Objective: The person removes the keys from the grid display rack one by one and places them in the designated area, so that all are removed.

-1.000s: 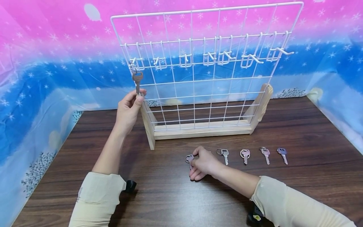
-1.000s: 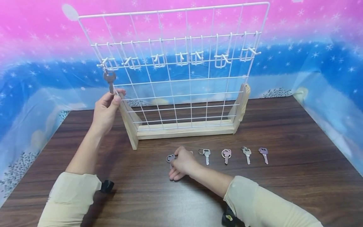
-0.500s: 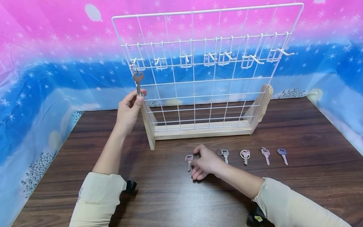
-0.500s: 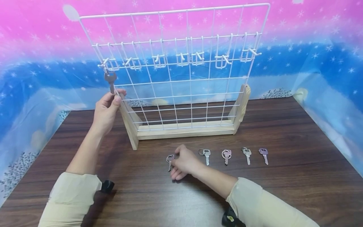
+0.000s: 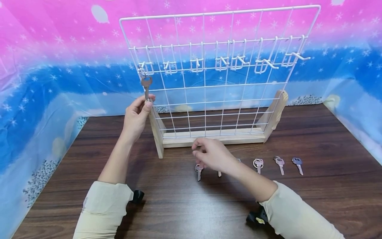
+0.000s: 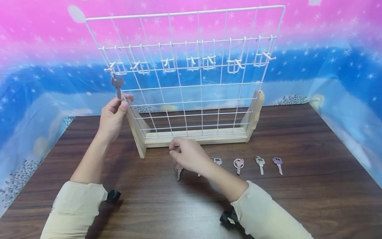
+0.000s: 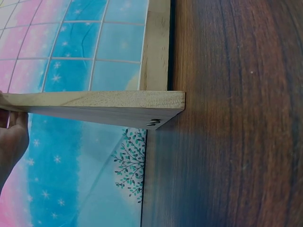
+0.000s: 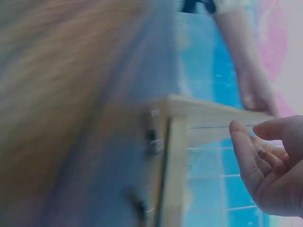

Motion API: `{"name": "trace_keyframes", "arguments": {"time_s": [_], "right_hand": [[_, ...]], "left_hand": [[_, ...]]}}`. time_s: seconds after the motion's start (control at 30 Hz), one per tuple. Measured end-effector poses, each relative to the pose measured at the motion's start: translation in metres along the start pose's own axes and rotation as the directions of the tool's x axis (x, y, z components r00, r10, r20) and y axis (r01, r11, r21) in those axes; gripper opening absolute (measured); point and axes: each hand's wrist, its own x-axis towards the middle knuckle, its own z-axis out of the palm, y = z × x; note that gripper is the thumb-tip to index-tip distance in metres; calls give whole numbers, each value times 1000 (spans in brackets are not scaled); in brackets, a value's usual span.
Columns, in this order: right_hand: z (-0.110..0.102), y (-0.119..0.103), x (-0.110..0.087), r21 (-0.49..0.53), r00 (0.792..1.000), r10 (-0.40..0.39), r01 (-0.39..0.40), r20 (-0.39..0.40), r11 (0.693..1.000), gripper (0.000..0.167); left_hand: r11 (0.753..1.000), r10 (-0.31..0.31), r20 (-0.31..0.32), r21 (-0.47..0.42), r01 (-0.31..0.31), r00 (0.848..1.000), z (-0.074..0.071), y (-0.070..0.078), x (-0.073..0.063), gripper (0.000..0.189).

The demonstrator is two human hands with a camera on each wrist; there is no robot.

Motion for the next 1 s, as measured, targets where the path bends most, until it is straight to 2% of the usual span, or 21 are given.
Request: {"name": "trace_keyframes", "arguments": {"time_s": [0.07, 0.13, 0.27, 0.4, 0.5, 0.73, 0.83, 1.0], "right_hand": [[-3, -10, 4, -40, 998, -58, 57, -35, 998, 8], [-6, -20, 10, -18, 993, -92, 91, -70, 996, 10], [-9, -40, 28, 158, 986, -110, 129, -124, 979, 13], [-9, -55, 51, 352, 984, -108, 152, -142, 924, 17], [-10, -63, 66, 435, 977, -123, 189, -176, 880, 21], [-13, -85, 88, 463, 935, -182, 312, -304, 830, 30], [-14, -94, 91, 482, 929, -198, 334, -311, 810, 31], [-15, -108, 93, 499, 929, -215, 346, -302, 794, 31]], "left_hand": [[1000, 1, -3, -2, -1, 1000, 0, 0, 0, 35], [1000, 1, -7, -5, -1, 1000, 1, -1, 0, 34], [1000, -1, -4, -2, 1, 1000, 1, -1, 0, 33], [1000, -4, -9, 2, 4, 1000, 1, 0, 0, 32], [1000, -3, -6, 0, 3, 1000, 0, 0, 0, 33], [1000, -4, 2, -17, 4, 1000, 0, -1, 1, 33], [1000, 1, -9, -29, -2, 1000, 0, -2, 0, 28], [999, 15, -23, -38, -16, 1000, 0, -2, 0, 21]]}}
